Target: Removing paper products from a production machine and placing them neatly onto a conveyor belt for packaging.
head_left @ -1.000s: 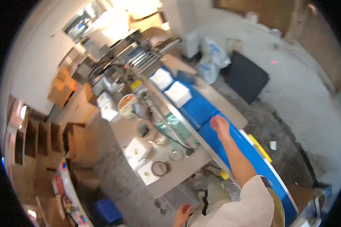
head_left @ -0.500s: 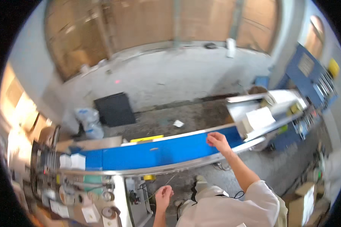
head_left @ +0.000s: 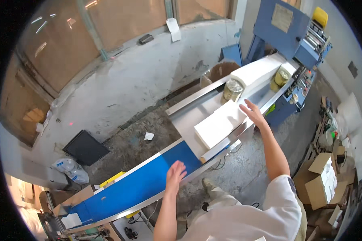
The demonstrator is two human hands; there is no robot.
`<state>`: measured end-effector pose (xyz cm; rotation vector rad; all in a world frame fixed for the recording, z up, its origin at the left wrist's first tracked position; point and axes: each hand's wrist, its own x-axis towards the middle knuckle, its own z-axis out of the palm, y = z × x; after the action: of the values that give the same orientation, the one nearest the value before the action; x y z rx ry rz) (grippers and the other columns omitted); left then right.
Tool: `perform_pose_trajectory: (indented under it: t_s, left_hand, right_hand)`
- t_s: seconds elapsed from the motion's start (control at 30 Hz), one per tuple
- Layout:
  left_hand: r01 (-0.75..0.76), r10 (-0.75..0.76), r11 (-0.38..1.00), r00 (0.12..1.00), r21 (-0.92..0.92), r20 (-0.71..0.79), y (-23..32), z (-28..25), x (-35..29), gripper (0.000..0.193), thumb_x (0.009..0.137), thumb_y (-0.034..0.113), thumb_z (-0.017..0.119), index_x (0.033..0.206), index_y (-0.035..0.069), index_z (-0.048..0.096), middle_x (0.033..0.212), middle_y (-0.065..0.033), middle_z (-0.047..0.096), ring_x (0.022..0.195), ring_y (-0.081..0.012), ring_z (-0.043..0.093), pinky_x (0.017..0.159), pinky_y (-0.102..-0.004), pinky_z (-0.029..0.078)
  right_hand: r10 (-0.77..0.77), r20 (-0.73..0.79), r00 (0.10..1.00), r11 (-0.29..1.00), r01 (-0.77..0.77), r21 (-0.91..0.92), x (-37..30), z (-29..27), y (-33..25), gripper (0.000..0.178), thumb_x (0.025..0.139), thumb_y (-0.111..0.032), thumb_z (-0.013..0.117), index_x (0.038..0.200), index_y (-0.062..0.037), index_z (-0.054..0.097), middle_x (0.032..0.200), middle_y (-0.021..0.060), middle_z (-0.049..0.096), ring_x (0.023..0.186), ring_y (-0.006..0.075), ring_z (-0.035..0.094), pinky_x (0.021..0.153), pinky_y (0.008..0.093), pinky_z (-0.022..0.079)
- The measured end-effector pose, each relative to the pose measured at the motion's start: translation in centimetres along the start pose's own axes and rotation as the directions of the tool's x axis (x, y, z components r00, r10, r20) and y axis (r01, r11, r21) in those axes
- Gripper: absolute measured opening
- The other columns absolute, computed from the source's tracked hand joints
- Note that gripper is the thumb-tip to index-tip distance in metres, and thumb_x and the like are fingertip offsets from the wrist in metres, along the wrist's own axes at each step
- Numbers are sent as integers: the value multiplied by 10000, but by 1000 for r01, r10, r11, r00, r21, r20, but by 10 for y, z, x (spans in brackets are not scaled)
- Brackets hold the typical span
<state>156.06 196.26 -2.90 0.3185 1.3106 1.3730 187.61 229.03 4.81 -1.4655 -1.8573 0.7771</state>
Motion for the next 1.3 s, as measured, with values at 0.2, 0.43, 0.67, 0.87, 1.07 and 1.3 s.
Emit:
perform_pose_trajectory:
  t_s: [0.2,0.43,0.67,0.87,1.07,1.3]
  left_hand:
    - [161,-165,986,971,34,173,7,70,80,724,917,501,614,1404,15,389,1347,-111,518,1250,-228,492,979,-433,436]
    - [131,-123,958,991,-257,47,3,58,77,494,913,199,670,1321,3,470,1262,-105,577,1135,-236,583,958,-406,482]
    - [-181,177,894,983,-409,-49,10,-37,-14,597,888,186,660,1398,17,399,1333,-155,535,1219,-309,547,1002,-488,463]
    - [-289,255,854,957,-433,-137,-14,-134,-129,622,821,123,732,1361,5,448,1280,-100,580,1153,-242,578,990,-387,461]
    - [-383,282,876,900,-293,-333,-6,-218,-260,550,825,108,739,1299,-34,500,1197,-94,622,1065,-171,601,908,-332,477]
    - [-489,707,707,457,512,-540,27,-272,-384,580,724,49,791,1256,29,560,1279,-152,556,1172,-273,555,985,-367,440]
  right_hand:
    - [52,464,884,997,-68,19,26,56,45,521,927,-416,610,1254,-17,539,1004,84,641,910,182,579,828,341,471]
    - [-54,503,863,998,53,17,-18,55,-42,637,900,-381,648,1348,26,449,1153,237,617,1104,334,586,924,379,460]
    - [-288,419,861,758,-62,649,-103,124,-139,527,954,-262,621,1388,-14,452,1320,130,550,1208,196,532,996,346,454]
    - [-176,968,178,458,-856,241,-224,241,-198,611,1000,-530,403,1383,-59,471,1343,90,550,1261,215,497,1067,396,377]
    - [-373,928,24,724,-618,307,-343,292,-281,740,922,-505,580,1453,-36,365,1380,108,508,1288,221,470,1080,398,361]
    - [-749,663,-17,657,108,746,-442,310,-406,860,630,-62,850,1374,-37,420,1349,125,515,1303,306,458,1101,434,339]
